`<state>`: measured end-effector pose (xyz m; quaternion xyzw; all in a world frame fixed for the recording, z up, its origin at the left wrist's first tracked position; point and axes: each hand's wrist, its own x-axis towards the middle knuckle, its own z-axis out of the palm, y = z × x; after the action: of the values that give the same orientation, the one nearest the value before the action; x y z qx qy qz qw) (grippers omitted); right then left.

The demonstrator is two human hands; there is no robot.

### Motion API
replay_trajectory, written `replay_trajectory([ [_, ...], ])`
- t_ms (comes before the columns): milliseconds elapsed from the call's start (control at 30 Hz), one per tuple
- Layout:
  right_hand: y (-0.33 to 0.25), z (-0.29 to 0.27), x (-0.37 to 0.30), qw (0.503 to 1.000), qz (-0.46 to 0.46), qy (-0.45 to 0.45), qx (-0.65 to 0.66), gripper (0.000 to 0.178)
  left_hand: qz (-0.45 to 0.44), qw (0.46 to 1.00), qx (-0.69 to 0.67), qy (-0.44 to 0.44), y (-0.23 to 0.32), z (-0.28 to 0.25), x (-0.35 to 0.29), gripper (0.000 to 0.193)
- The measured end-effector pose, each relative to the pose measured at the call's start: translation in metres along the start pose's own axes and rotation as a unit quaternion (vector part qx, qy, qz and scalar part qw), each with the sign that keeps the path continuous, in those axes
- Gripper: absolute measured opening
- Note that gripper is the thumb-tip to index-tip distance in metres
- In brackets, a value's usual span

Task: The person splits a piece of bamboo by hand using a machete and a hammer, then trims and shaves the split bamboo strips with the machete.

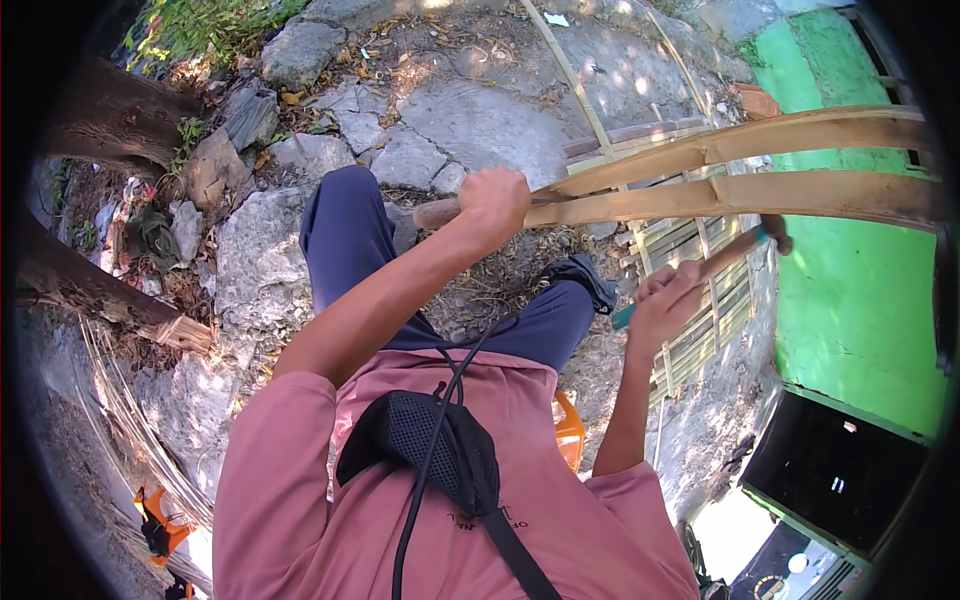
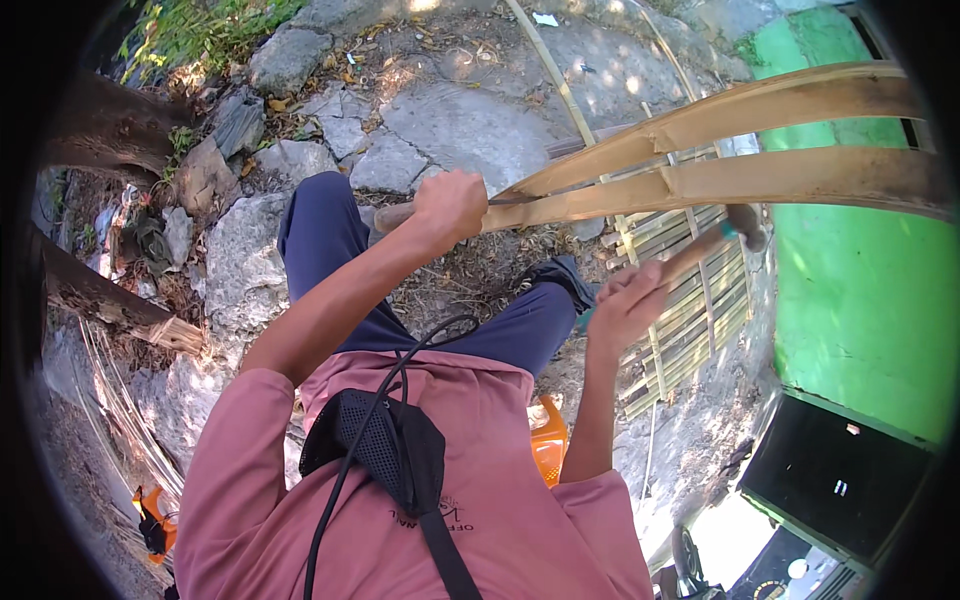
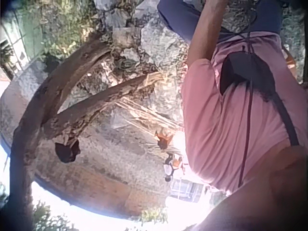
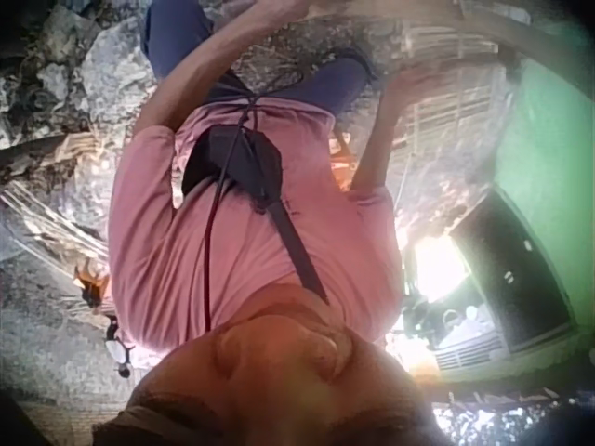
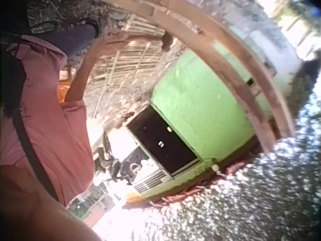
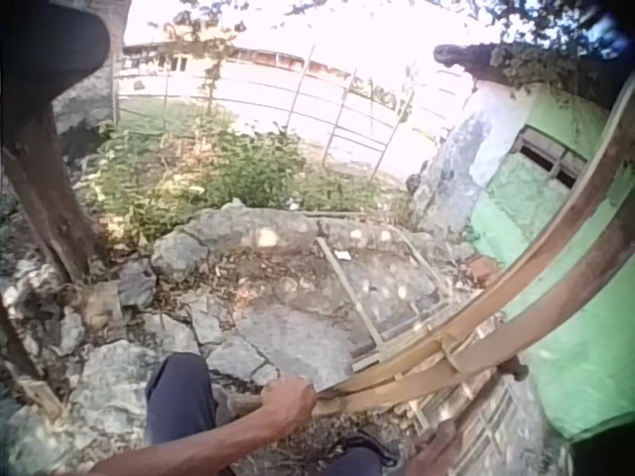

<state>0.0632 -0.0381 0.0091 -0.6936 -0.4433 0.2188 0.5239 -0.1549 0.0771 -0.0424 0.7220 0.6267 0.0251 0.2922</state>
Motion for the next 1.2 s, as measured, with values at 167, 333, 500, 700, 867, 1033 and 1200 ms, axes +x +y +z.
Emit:
replay_trajectory([
  [167, 0.048, 0.001, -0.005, 0.974, 0.058, -0.141, -0.169, 0.036, 0.006, 1.0, 0.008, -0.007, 0.0, -0.004, 0.01, 0.022],
  [333, -0.028, -0.013, 0.012, 0.997, 0.064, -0.015, 0.048, 0.03, 0.03, 0.999, 0.021, 0.013, 0.0, -0.004, 0.008, 0.024],
  [500, -0.001, -0.012, -0.004, 0.999, -0.022, 0.012, 0.03, 0.03, 0.047, 0.995, 0.066, -0.055, 0.006, -0.015, 0.012, 0.029],
  [700, 0.046, -0.002, -0.015, 0.992, 0.041, -0.073, -0.096, 0.03, 0.195, 0.971, -0.032, -0.134, -0.021, -0.035, 0.018, 0.029],
  [867, 0.055, 0.011, -0.034, 0.994, 0.038, -0.068, -0.082, 0.028, 0.074, 0.972, -0.123, -0.184, -0.024, -0.036, 0.005, 0.024],
  [1033, 0.051, 0.019, -0.037, 0.991, 0.045, -0.101, -0.07, 0.028, 0.124, 0.987, 0.018, -0.103, -0.063, -0.013, 0.018, 0.029],
  [1200, 0.015, 0.014, -0.035, 0.997, 0.005, -0.073, -0.03, 0.028, 0.022, 0.986, 0.005, -0.162, -0.051, -0.026, -0.003, 0.038],
])
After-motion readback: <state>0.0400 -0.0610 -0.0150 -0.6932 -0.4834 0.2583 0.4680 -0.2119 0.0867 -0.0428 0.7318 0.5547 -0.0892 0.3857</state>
